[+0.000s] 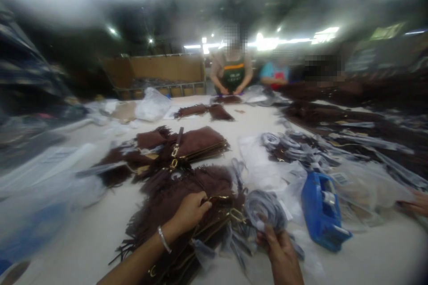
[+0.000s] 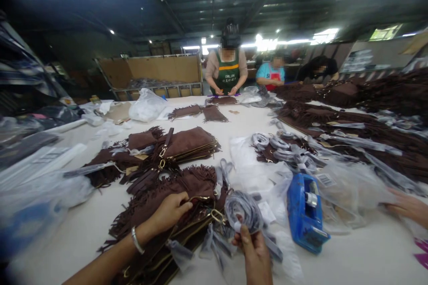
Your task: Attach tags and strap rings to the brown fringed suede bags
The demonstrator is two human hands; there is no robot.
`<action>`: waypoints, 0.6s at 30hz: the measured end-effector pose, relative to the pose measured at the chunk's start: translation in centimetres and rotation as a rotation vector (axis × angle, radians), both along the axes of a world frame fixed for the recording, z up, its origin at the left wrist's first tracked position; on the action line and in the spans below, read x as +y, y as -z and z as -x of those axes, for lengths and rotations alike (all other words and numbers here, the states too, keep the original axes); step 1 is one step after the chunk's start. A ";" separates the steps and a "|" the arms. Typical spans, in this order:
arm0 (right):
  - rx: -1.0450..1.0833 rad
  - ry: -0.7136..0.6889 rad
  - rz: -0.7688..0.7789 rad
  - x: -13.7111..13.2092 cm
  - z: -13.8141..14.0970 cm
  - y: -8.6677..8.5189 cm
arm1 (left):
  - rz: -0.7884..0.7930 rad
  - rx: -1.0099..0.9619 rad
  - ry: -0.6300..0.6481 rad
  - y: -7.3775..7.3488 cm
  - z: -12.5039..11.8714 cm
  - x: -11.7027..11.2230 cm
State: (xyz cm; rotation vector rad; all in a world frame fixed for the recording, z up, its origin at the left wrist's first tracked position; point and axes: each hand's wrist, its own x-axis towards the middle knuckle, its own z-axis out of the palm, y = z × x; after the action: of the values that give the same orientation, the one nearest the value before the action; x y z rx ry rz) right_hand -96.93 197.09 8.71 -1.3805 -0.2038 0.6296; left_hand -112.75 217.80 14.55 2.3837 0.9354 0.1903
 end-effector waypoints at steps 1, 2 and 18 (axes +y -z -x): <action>-0.211 -0.055 0.019 0.1 0.3 -0.4 | -0.010 -0.013 -0.002 -0.3 0.1 0.3; -0.461 -0.131 0.025 0.4 0.5 -0.8 | -0.015 -0.038 -0.001 -0.7 0.2 0.5; -1.942 -0.450 0.352 6.9 1.2 -6.4 | -0.308 0.040 0.248 -7.8 -0.3 -0.3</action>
State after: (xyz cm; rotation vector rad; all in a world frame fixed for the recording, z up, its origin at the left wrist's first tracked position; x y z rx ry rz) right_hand -98.10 203.96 15.09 -1.8615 -2.0305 -0.5933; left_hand -112.44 217.50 22.39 2.7701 0.6571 0.2032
